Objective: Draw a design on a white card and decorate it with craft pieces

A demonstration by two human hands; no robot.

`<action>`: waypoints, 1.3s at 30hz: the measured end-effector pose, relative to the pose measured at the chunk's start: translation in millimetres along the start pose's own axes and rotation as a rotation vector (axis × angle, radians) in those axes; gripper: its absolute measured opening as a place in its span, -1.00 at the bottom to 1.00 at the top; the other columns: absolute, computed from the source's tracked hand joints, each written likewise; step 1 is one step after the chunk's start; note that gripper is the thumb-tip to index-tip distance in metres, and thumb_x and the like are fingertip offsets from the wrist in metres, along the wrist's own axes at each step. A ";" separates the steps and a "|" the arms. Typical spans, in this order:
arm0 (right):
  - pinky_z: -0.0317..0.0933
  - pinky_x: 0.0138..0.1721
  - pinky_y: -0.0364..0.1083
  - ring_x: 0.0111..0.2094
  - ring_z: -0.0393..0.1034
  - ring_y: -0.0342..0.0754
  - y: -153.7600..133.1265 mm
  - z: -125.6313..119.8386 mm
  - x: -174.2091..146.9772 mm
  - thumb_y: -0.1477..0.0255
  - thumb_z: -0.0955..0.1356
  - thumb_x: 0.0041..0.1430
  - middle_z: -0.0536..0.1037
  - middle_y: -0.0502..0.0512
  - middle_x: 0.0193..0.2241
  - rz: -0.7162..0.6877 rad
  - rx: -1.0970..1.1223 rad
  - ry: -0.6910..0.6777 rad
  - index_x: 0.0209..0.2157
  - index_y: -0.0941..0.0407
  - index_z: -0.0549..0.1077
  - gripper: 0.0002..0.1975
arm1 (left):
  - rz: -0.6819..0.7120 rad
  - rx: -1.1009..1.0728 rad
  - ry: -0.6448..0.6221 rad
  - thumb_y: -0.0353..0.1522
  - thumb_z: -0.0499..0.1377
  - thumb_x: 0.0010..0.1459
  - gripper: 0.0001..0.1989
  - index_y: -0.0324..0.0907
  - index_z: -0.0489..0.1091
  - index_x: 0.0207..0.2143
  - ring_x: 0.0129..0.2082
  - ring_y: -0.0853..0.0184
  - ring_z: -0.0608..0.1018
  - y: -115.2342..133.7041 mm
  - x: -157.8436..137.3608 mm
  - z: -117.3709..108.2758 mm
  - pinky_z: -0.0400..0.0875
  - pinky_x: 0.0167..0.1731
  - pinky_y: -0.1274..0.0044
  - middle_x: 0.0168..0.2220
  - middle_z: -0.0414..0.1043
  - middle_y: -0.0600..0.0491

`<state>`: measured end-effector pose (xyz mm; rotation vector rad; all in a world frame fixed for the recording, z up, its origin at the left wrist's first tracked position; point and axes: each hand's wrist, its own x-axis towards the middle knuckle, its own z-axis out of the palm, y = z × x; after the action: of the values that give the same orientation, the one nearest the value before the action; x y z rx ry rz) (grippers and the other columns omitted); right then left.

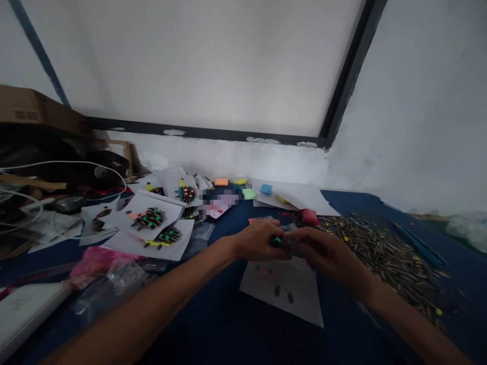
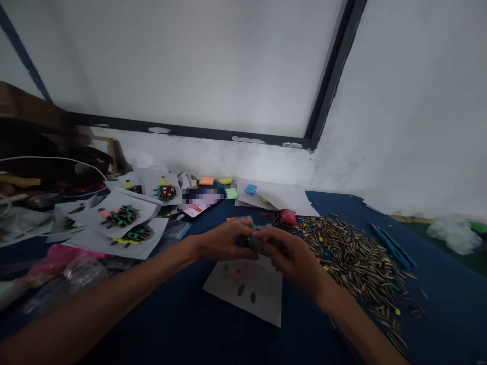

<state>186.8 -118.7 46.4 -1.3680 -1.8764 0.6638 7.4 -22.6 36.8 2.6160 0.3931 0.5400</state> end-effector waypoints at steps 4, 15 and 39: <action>0.26 -0.58 -0.17 -0.59 0.34 -0.20 1.2 -2.3 -0.6 0.35 0.27 0.19 0.53 0.06 -0.34 0.008 -0.004 0.026 -0.09 0.06 0.44 -0.74 | -0.002 -0.018 0.042 -0.28 0.16 0.17 -0.76 -0.22 0.47 -0.49 -0.46 0.45 0.36 2.1 0.8 -2.3 0.19 -0.43 0.58 -0.47 0.29 0.09; 0.32 -0.47 -0.15 -0.46 0.42 -0.13 7.5 -3.7 0.7 0.40 0.33 0.09 0.54 0.08 -0.34 -0.107 -0.190 0.128 -0.16 0.07 0.51 -0.75 | 0.082 0.212 0.048 -0.39 0.08 0.23 -0.70 -0.26 0.30 -0.58 -0.46 0.46 0.30 6.0 2.4 3.3 0.14 -0.36 0.54 -0.49 0.27 0.11; 0.09 -0.51 -0.16 -0.54 0.28 -0.14 -0.5 1.9 -3.0 0.55 0.25 -0.10 0.41 0.00 -0.51 -0.289 -0.631 0.244 -0.41 0.09 0.30 -0.86 | 0.081 0.134 0.062 -0.34 0.07 0.24 -0.71 -0.26 0.35 -0.53 -0.46 0.47 0.29 16.5 4.2 1.7 0.12 -0.40 0.56 -0.47 0.26 0.09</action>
<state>185.6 -121.7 44.9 -1.4175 -2.1043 -0.2604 14.9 -36.0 44.5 2.7590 0.3552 0.6430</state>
